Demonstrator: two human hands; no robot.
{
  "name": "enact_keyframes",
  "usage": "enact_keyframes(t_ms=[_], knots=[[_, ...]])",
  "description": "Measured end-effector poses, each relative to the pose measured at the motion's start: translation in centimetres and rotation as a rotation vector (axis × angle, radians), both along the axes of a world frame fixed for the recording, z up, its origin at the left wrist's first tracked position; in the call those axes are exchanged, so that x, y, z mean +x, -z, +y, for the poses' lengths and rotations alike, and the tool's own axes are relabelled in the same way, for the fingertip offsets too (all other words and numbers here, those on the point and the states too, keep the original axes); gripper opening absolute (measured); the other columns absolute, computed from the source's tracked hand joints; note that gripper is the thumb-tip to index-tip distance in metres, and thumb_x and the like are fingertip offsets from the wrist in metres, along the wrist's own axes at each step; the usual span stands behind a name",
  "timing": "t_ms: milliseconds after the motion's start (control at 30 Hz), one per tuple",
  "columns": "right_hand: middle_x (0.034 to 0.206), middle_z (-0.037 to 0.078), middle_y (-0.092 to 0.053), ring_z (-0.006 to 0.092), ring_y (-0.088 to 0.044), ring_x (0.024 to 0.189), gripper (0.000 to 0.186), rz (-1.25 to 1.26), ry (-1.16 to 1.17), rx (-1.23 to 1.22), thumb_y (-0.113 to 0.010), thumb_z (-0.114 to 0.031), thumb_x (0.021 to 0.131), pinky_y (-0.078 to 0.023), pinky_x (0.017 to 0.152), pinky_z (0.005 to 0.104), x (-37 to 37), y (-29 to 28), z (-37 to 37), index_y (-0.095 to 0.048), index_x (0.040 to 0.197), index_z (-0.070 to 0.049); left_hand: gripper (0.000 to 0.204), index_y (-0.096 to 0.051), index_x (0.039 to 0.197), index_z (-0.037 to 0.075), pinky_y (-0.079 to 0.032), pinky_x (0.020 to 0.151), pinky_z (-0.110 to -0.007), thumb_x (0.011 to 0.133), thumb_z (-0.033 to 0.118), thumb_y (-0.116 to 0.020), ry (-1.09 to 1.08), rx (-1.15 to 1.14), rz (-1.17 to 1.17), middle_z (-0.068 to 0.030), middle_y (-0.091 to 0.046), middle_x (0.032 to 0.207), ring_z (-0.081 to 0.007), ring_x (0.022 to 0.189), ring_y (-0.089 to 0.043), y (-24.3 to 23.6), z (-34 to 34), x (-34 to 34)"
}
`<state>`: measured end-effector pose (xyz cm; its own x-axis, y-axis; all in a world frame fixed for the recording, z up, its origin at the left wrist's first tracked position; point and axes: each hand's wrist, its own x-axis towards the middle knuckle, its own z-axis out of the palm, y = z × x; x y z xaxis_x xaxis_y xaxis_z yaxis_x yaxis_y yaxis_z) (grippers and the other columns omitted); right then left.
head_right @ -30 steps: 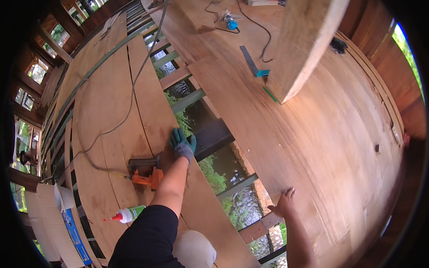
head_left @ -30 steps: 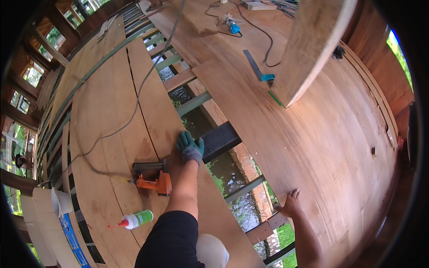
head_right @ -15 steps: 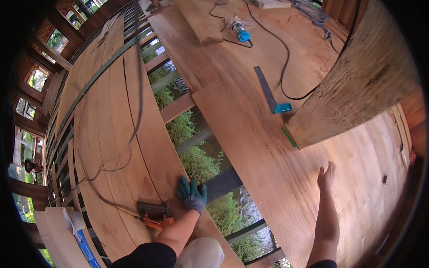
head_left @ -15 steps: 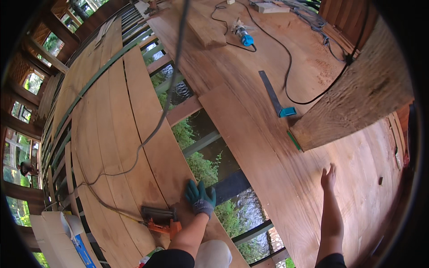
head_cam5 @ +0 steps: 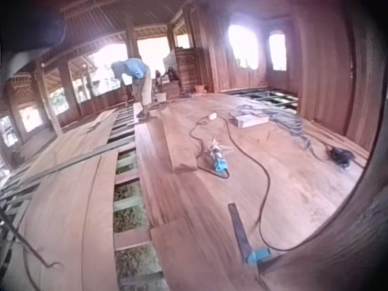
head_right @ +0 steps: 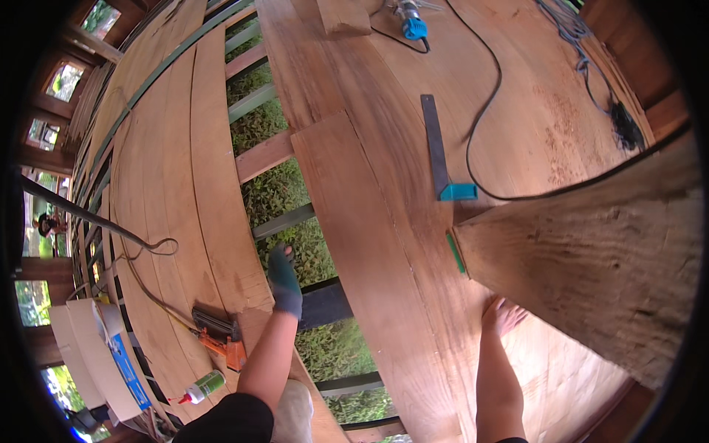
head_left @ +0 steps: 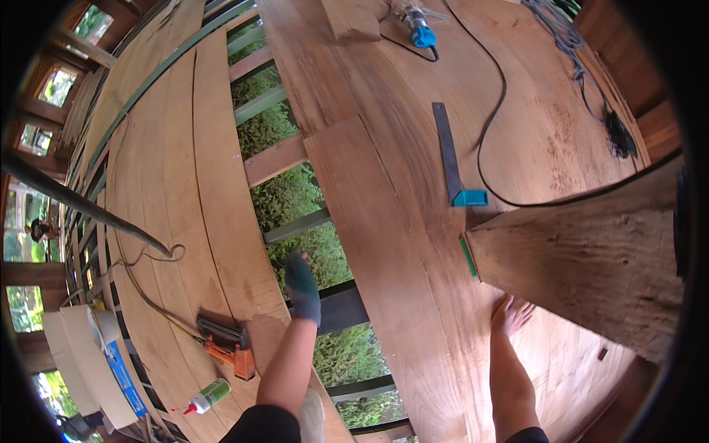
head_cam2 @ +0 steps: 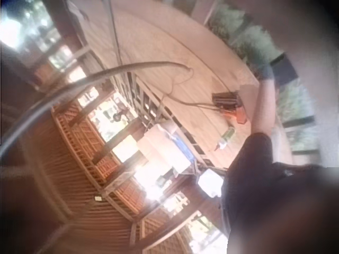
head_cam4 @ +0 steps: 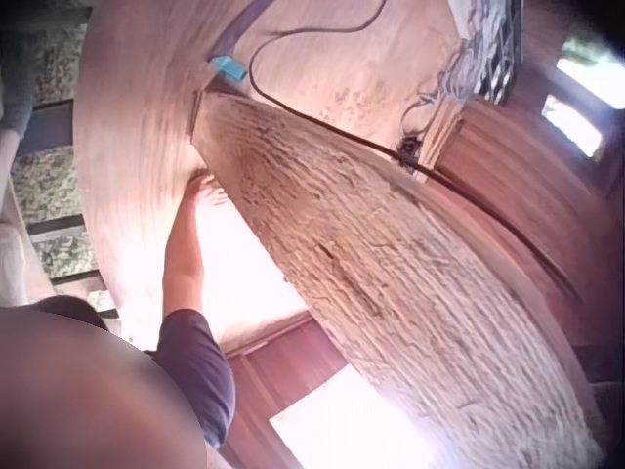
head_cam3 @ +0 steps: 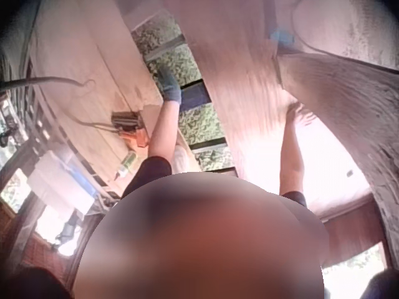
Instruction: The person installs wooden floor planks on a raised wooden structure. They apply glue to the edges of planks, position them on the joists, and secure them using a nail gun. The process is repeated for multiple planks across the floor area.
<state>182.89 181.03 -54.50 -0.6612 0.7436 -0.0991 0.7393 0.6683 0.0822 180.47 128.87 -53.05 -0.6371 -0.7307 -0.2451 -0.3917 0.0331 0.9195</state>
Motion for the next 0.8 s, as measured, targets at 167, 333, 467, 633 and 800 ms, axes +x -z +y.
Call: enact_keyframes(t_ms=[167, 333, 467, 633, 800], knots=[[0.16, 0.02, -0.024, 0.0348, -0.019, 0.15, 0.083, -0.148, 0.012, -0.073, -0.032, -0.061, 0.098, -0.013, 0.122, 0.0469, -1.0, -2.4, -1.3, -0.025, 0.155, -0.002, 0.069, -0.057, 0.131, 0.004, -0.043, 0.1, -0.044, 0.101, 0.06, -0.03, -0.358, 0.761, -0.217, -0.0136, -0.062, 0.129, -0.0303, 0.118, -0.056, 7.8, 1.9, -8.3], [0.16, 0.021, -0.025, 0.0346, -0.02, 0.149, 0.083, -0.233, 0.0, -0.204, -0.029, -0.06, 0.097, -0.012, 0.123, 0.0469, -1.8, -4.6, -2.2, -0.026, 0.154, 0.0, 0.085, -0.054, 0.136, 0.009, -0.041, 0.104, -0.053, 0.094, 0.076, -0.023, -0.048, 0.972, -0.067, -0.0148, -0.06, 0.127, -0.0345, 0.12, -0.055, 9.4, 6.1, -10.3], [0.16, 0.022, -0.025, 0.0348, -0.021, 0.148, 0.084, -0.143, 0.021, -0.204, -0.03, -0.06, 0.097, -0.013, 0.123, 0.0463, -2.0, -5.7, -2.9, -0.027, 0.153, 0.002, 0.075, -0.055, 0.133, 0.006, -0.048, 0.097, -0.043, 0.096, 0.069, -0.038, 0.053, 1.096, 0.039, -0.0118, -0.062, 0.125, -0.0258, 0.114, -0.059, 6.3, 6.4, -9.0], [0.159, 0.023, -0.028, 0.0359, -0.022, 0.148, 0.085, -0.208, 0.064, -0.237, -0.033, -0.061, 0.097, -0.013, 0.123, 0.0452, -2.3, -6.8, -3.6, -0.029, 0.152, 0.004, 0.062, -0.062, 0.123, -0.001, -0.05, 0.083, -0.033, 0.098, 0.055, -0.052, 0.174, 0.372, -0.213, -0.01, -0.07, 0.11, -0.0186, 0.097, -0.065, 4.3, 8.7, -7.8], [0.158, 0.023, -0.03, 0.0354, -0.023, 0.147, 0.083, -0.253, 0.041, -0.26, -0.032, -0.061, 0.097, -0.013, 0.123, 0.0457, -3.0, -7.0, -3.5, -0.032, 0.152, 0.002, 0.063, -0.064, 0.113, -0.006, -0.052, 0.075, -0.038, 0.097, 0.054, -0.055, 0.107, 0.184, -0.247, -0.0129, -0.071, 0.101, -0.0218, 0.089, -0.067, 5.2, 9.4, -8.0]])
